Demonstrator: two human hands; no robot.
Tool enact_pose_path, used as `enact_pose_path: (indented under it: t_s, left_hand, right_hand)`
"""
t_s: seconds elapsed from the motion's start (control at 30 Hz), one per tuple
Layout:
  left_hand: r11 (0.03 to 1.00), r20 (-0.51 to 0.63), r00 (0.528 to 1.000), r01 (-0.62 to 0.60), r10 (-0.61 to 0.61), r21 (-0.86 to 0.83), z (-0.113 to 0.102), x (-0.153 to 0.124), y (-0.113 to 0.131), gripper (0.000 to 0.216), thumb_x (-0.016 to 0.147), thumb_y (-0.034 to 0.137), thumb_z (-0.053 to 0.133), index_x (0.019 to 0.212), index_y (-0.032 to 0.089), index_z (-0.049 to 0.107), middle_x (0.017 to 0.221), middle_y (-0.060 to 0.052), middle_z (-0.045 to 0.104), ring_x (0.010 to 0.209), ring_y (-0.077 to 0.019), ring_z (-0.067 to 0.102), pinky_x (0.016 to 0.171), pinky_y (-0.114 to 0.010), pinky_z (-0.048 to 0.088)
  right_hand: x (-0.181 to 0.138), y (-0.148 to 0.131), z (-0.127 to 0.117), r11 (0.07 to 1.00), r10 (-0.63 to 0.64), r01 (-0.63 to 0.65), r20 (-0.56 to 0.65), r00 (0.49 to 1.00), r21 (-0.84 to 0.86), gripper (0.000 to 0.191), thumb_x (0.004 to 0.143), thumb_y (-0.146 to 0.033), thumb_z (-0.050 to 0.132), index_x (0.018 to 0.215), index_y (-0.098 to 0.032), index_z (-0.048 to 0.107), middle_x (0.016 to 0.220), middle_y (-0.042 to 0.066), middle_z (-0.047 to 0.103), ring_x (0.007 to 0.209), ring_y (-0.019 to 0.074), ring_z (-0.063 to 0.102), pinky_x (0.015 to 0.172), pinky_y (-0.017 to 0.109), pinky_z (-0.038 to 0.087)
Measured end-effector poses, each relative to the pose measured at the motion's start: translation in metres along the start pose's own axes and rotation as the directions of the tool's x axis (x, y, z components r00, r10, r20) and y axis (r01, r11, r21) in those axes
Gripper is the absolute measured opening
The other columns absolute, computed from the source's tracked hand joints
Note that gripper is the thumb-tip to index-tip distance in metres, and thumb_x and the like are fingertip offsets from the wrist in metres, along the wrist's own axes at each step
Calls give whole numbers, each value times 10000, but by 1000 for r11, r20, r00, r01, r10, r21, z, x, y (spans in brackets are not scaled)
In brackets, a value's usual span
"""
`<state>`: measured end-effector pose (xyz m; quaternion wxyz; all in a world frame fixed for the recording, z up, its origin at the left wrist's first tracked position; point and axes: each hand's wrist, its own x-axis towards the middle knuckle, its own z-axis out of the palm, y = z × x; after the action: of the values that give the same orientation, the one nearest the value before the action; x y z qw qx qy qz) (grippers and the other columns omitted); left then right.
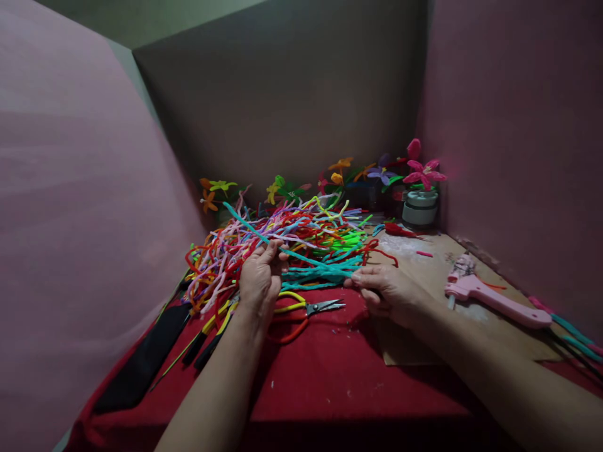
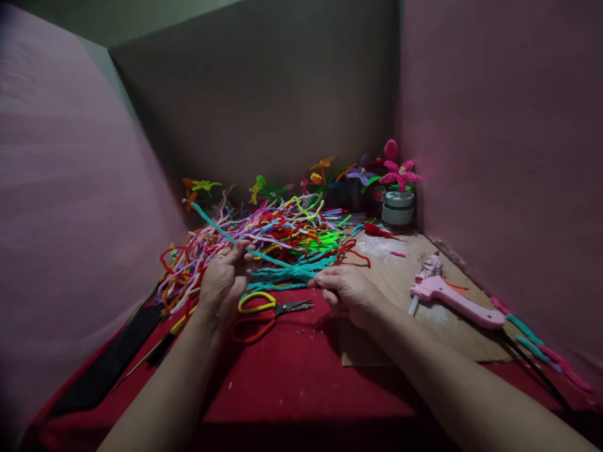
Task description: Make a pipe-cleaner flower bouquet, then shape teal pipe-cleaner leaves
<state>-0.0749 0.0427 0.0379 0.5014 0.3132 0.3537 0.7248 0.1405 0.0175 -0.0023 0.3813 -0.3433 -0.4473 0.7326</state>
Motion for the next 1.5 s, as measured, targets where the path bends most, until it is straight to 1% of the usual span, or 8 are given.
enact_pose_path:
  t_s: [0.2, 0.4, 0.53, 0.63, 0.73, 0.83, 0.93, 1.5]
  left_hand:
    - [1000, -60, 998, -6, 5, -6, -1, 1, 0, 97, 661, 104, 676, 634, 102, 583, 517, 13, 581, 367, -45, 473, 313, -142, 289]
    - [997, -116, 993, -32, 24, -71, -4, 3, -1, 61, 721, 112, 630, 681, 125, 586, 605, 24, 622, 482, -72, 587, 406, -149, 409]
    - [993, -132, 991, -15, 0, -114, -2, 2, -6, 58, 752, 108, 598, 698, 128, 598, 650, 16, 641, 578, -85, 639, 494, -149, 463]
    - [991, -60, 997, 31, -39, -129, 3, -4, -13, 58, 733, 70, 601, 704, 119, 614, 677, -7, 655, 618, -108, 653, 518, -163, 485]
    - [992, 57, 997, 65, -59, -109, 7, -12, -19, 63, 695, 47, 617, 715, 105, 630, 680, -21, 659, 604, -115, 649, 493, -163, 489]
    - [995, 134, 989, 75, -66, -59, 10, -18, -20, 86, 650, 58, 650, 730, 89, 641, 670, -28, 654, 578, -120, 641, 461, -158, 479]
    - [997, 173, 983, 71, -65, -27, 12, -22, -20, 149, 618, 67, 673, 764, 86, 647, 675, -35, 658, 592, -127, 642, 477, -162, 483]
    - [969, 188, 973, 89, -134, 230, 7, -20, -38, 239, 596, 226, 735, 760, 69, 663, 685, -64, 656, 532, -117, 605, 428, -188, 465]
  right_hand:
    - [-4, 0, 11, 988, -40, 42, 15, 999, -148, 200, 723, -319, 575, 720, -120, 599, 299, -93, 332, 257, 34, 192, 301, 186, 108]
    - [2, 0, -4, 951, -127, 146, -87, 988, 272, 214, 774, -362, 560, 788, -149, 566, 356, -93, 369, 284, 39, 219, 308, 178, 184]
    - [1, 3, 5, 916, -52, 88, -101, 993, 392, 158, 737, -185, 579, 869, -101, 597, 485, -39, 506, 361, 41, 361, 362, 177, 298]
    - [5, 2, 24, 942, -55, 87, -109, 993, 325, 166, 715, -154, 604, 870, -96, 606, 599, 18, 602, 414, 56, 450, 419, 196, 369]
    - [16, -8, 39, 911, -181, 232, -176, 968, 342, 139, 699, -224, 653, 767, -119, 591, 669, 29, 628, 459, 67, 502, 462, 206, 409]
    - [30, -20, 42, 846, -260, 372, -315, 913, 381, 136, 661, -191, 682, 670, -142, 556, 578, -29, 576, 439, 65, 498, 458, 204, 420]
    - [41, -22, 40, 828, -231, 390, -390, 892, 402, 100, 674, -149, 656, 654, -140, 558, 496, -48, 522, 419, 72, 494, 444, 204, 429]
    - [47, 0, 35, 910, -320, 369, -242, 916, 192, 227, 634, -177, 649, 846, -119, 596, 672, -3, 584, 466, 52, 493, 453, 186, 412]
